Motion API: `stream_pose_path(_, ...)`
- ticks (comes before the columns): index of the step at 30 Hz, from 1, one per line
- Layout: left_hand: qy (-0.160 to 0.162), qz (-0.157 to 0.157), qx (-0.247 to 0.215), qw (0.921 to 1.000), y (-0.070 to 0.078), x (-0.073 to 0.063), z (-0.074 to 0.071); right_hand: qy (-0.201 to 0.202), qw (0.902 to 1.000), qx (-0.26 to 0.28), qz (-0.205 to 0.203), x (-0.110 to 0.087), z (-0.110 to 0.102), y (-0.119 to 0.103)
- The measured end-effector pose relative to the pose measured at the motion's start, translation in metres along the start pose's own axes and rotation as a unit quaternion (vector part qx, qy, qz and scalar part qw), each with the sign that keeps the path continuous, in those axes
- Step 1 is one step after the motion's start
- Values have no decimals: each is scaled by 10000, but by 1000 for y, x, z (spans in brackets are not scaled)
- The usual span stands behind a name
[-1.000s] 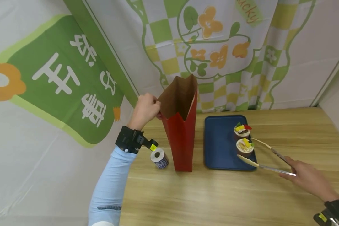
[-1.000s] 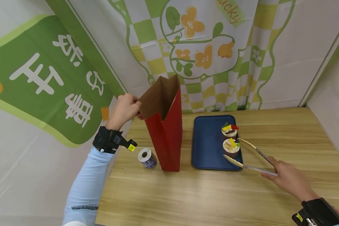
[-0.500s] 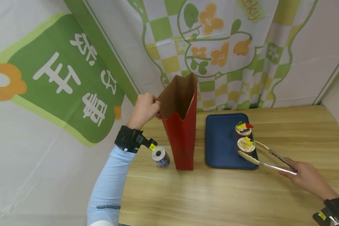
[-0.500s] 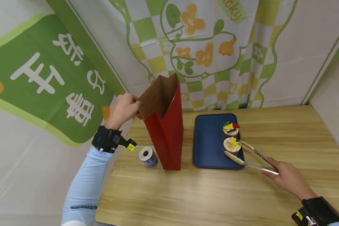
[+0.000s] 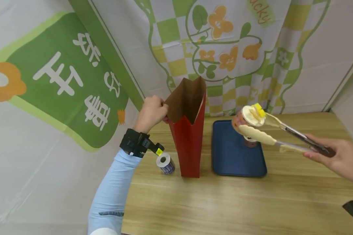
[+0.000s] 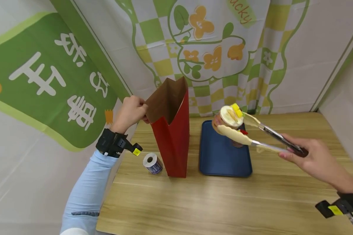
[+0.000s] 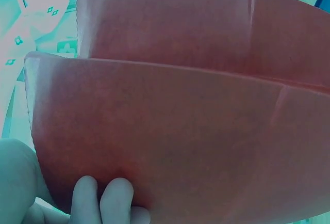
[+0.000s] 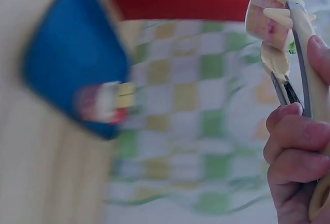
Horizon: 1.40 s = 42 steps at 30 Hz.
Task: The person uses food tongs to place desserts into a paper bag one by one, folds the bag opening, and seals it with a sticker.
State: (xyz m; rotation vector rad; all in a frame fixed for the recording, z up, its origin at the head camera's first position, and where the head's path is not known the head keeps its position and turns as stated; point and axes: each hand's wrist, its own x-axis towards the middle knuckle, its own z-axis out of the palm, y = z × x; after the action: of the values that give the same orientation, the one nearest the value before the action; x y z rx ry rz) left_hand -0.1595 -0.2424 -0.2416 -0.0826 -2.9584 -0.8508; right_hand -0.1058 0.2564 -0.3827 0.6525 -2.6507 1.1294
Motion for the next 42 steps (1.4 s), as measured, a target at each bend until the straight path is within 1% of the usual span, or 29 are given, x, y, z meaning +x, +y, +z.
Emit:
stream_pose_path(1, 8, -13, 12, 10000, 1, 0, -1, 38, 9999, -23, -96, 14, -7, -10)
stream_pose_path(3, 38, -22, 49, 10000, 2, 0, -1, -74, 9997, -242, -37, 43, -23, -37)
stream_pose_path(7, 94, -6, 81, 9999, 7, 2, 1, -536, 9963, -674, 59, 101, -46, -85)
stream_pose_path(8, 126, 13, 108, 9999, 8, 2, 3, -669, 9950, -739, -17, 116, -49, -95)
stream_pose_path(10, 177, 38, 121, 9998, 10, 3, 5, -987, 9901, -947, -297, 144, -54, -114)
stream_pose_path(13, 223, 91, 133, 9996, 13, 5, 10, -1517, 9761, -1347, -785, 180, -56, -140)
stream_pose_path(16, 179, 51, 94, 9998, 16, 5, 15, -2047, 9544, -1772, -1260, 207, -56, -163)
stream_pose_path(19, 116, -32, 188, 9998, 18, 5, 18, -2556, 9319, -2042, -1564, 225, -56, -180)
stream_pose_path(20, 92, -66, 213, 9997, 19, 5, 18, -2713, 9257, -2100, -1590, 229, -56, -184)
stream_pose_path(22, 58, -117, 243, 9996, 21, 5, 18, -2976, 9145, -2255, -1557, 236, -56, -191)
stream_pose_path(25, 23, -183, 185, 9997, 23, 4, 16, -3295, 9013, -2456, -1368, 247, -58, -200)
stream_pose_path(29, 25, -209, 121, 9997, 24, 3, 11, -3661, 8882, -2535, -1132, 263, -63, -212)
stream_pose_path(35, 88, -147, 252, 9995, 24, 2, 7, -4115, 8701, -2487, -1081, 290, -68, -232)
stream_pose_path(38, 81, -152, 200, 9997, 23, 1, 6, -4308, 8590, -2549, -1071, 299, -63, -242)
stream_pose_path(42, 127, -143, 90, 9998, 22, -2, 4, -4460, 8451, -2752, -1052, 307, -50, -255)
